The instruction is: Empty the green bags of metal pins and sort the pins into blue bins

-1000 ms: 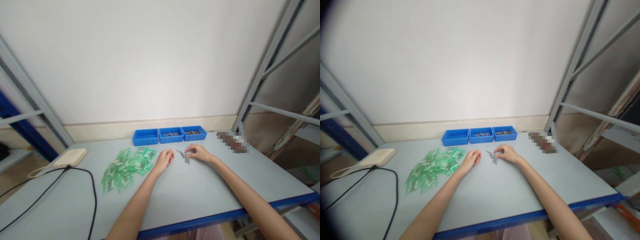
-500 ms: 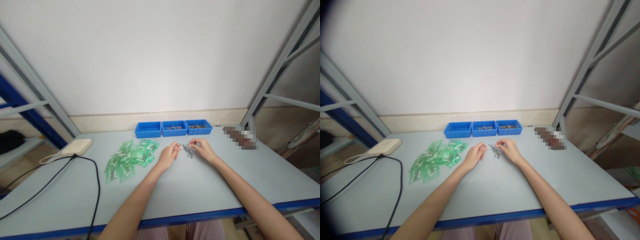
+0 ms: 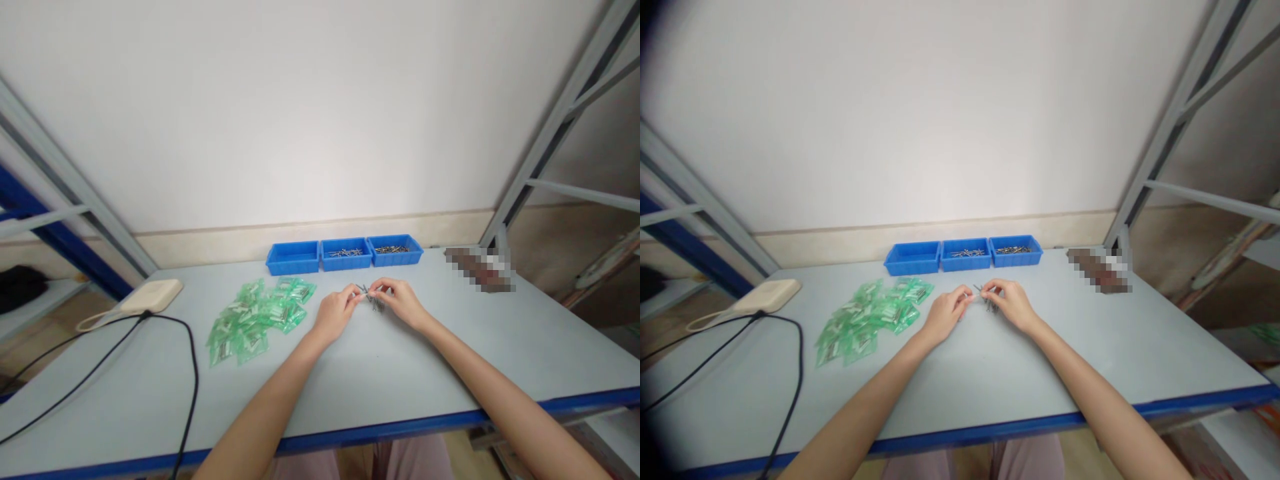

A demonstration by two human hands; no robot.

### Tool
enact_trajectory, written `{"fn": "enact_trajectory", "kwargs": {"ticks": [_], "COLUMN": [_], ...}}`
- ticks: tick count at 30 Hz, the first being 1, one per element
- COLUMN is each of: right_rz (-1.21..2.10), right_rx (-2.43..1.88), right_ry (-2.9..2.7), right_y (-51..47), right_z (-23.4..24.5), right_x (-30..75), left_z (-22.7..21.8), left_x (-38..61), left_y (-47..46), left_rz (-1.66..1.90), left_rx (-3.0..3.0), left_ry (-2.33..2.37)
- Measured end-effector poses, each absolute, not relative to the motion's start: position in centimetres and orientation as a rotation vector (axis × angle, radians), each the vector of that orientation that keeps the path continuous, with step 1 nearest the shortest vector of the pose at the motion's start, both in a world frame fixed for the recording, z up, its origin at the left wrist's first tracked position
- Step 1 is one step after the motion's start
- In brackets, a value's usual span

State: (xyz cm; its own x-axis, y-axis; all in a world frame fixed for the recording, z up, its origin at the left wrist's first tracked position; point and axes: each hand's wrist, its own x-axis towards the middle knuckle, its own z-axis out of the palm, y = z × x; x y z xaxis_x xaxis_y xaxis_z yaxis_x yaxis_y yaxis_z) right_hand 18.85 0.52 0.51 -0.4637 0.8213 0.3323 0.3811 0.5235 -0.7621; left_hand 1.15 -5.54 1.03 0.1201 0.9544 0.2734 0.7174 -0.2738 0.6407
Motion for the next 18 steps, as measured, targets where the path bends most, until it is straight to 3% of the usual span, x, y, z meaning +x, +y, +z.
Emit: {"fn": "enact_trajectory", "kwargs": {"ticks": [18], "right_rz": [1.151], "right_rx": [-0.843], "right_ry": [-1.931], "right_y": [0.35], "right_z": [-0.25], "right_x": [18.20], "left_z": [0.75], "left_x": [1.18], "left_y": [-5.03], "left_rz": [1.130], "left_rx": [1.735], "left_ry": [1.345]}}
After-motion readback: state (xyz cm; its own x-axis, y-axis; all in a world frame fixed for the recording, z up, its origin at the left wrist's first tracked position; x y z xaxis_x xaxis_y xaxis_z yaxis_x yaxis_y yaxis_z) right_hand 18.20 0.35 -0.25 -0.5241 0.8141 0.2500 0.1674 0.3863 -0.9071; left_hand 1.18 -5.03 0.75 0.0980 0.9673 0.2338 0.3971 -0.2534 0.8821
